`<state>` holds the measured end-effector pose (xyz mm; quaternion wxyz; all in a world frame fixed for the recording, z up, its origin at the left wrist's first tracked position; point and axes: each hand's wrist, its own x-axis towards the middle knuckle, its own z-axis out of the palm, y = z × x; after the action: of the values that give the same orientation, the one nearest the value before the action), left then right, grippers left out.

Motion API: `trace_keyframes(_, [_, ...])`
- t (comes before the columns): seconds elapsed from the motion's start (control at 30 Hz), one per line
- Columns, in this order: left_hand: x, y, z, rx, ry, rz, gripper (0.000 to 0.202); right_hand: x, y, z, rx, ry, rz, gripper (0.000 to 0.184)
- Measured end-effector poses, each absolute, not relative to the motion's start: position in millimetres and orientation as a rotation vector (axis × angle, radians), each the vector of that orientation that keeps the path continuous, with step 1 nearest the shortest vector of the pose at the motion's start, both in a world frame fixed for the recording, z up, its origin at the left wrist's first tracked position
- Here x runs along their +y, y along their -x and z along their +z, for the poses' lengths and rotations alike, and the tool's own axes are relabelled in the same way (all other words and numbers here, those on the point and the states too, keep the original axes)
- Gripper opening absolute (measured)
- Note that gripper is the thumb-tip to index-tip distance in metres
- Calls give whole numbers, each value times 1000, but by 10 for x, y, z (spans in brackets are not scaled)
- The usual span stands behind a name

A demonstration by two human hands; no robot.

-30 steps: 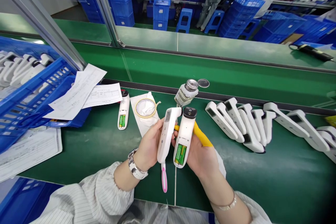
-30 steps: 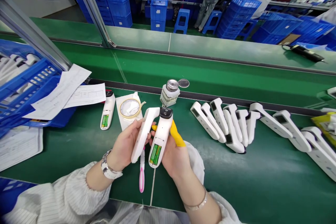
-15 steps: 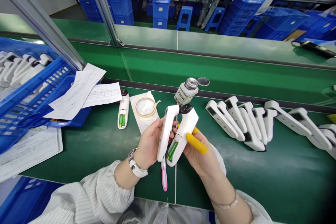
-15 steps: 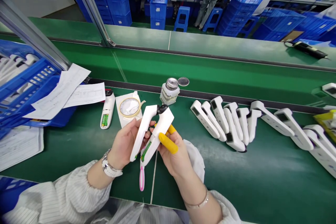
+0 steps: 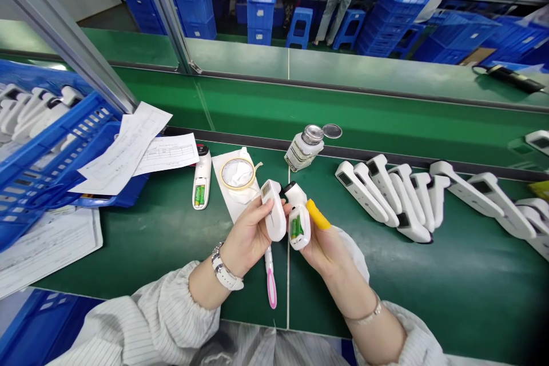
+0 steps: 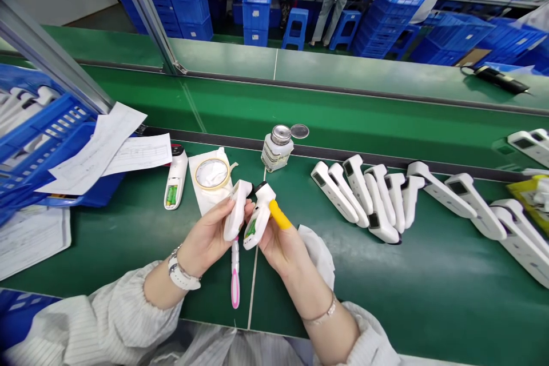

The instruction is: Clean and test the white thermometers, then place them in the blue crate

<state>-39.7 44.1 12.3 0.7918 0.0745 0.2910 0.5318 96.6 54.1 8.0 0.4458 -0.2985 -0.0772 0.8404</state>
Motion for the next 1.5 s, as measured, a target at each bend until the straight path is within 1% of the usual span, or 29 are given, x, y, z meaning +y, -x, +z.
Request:
trace_keyframes(0.1, [447, 388, 130, 637, -159, 1144, 34, 534, -970, 65, -216, 753, 2057, 12])
trace_keyframes(0.27, [440, 391, 127, 615, -155, 1147, 35, 528, -963, 95, -189, 678, 2101, 14])
trace_keyframes(0.47, [432, 389, 132, 649, -103, 1127, 35, 545, -958, 125, -84, 697, 2097, 15])
trace_keyframes(0.53, [431, 387, 146, 659, -95, 1132, 34, 544, -960, 113, -98, 688, 2097, 13])
trace_keyframes(0.67, [422, 396, 181, 681, -160, 1148, 30, 539, -986, 82, -111, 706, 2083, 9])
trace_keyframes(0.8, [386, 387, 197, 703, -232, 1146, 21, 571, -1061, 107, 59, 766, 1939, 16])
trace_keyframes(0.9, [324, 354, 210, 820, -427, 1175, 18, 596, -1104, 150, 78, 758, 1855, 21])
trace_keyframes(1.03, [215, 318, 267, 1012, -783, 1318, 26, 574, -1071, 169, 27, 746, 1941, 26])
trace_keyframes(1.17, [152, 304, 320, 1012, -939, 1391, 30, 522, -992, 149, 8, 667, 2024, 28])
trace_keyframes(1.23, [146, 300, 308, 1018, -1032, 1392, 29, 504, -971, 138, 36, 612, 2038, 29])
trace_keyframes(1.37, [163, 303, 207, 1041, -1315, 1446, 25, 489, -962, 131, 102, 510, 2061, 38])
trace_keyframes(1.5, [185, 321, 126, 1054, -1485, 1499, 24, 475, -937, 136, 156, 504, 2076, 45])
